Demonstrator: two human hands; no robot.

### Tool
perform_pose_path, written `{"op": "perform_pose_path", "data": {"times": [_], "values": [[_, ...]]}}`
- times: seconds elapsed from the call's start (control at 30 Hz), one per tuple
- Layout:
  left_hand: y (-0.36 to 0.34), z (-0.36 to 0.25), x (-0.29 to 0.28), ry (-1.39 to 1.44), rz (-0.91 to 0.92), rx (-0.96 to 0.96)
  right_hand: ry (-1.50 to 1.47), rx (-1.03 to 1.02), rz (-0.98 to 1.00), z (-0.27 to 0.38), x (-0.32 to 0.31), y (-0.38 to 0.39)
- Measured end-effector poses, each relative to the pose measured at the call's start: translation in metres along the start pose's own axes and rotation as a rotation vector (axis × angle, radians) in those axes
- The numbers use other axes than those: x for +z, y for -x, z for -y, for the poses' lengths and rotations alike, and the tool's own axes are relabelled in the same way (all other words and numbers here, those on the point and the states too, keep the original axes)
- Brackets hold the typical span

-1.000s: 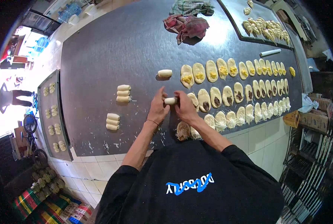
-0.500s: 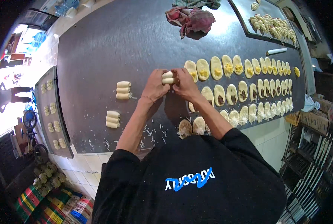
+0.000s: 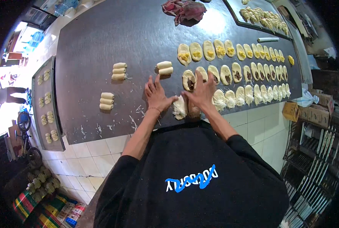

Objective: Folding and rolling dough pieces with fillings on a bakery table.

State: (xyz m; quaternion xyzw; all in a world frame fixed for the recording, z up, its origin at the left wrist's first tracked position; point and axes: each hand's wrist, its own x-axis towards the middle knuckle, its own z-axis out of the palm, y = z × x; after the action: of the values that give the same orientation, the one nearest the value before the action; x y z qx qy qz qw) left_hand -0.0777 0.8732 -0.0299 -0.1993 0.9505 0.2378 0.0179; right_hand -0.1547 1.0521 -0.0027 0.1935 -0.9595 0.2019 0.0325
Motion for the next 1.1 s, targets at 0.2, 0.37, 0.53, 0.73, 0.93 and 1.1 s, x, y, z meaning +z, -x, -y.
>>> {"op": "perform_pose_path", "data": {"times": [0.2,0.37,0.53,0.73,0.93,1.1], "values": [[-0.016,-0.018,0.001,0.082,-0.144,-0.148,-0.044,0.001,-0.106,0.020,0.004,-0.015],[0.057,0.022,0.010,0.372,-0.127,0.374,-0.412,-0.224,0.062,-0.011,-0.001,0.075],[0.093,0.016,0.018,0.242,-0.176,0.718,-0.202,-0.410,0.058,-0.002,0.002,0.114],[0.080,0.011,0.021,0.139,-0.158,0.772,-0.245,-0.494,0.027,-0.005,0.010,0.108],[0.074,-0.021,0.000,0.198,0.139,0.341,-0.588,0.083,0.242,0.011,0.001,0.105],[0.042,-0.023,-0.016,0.162,0.164,-0.033,-0.320,0.175,0.280,0.011,-0.007,0.053]]}}
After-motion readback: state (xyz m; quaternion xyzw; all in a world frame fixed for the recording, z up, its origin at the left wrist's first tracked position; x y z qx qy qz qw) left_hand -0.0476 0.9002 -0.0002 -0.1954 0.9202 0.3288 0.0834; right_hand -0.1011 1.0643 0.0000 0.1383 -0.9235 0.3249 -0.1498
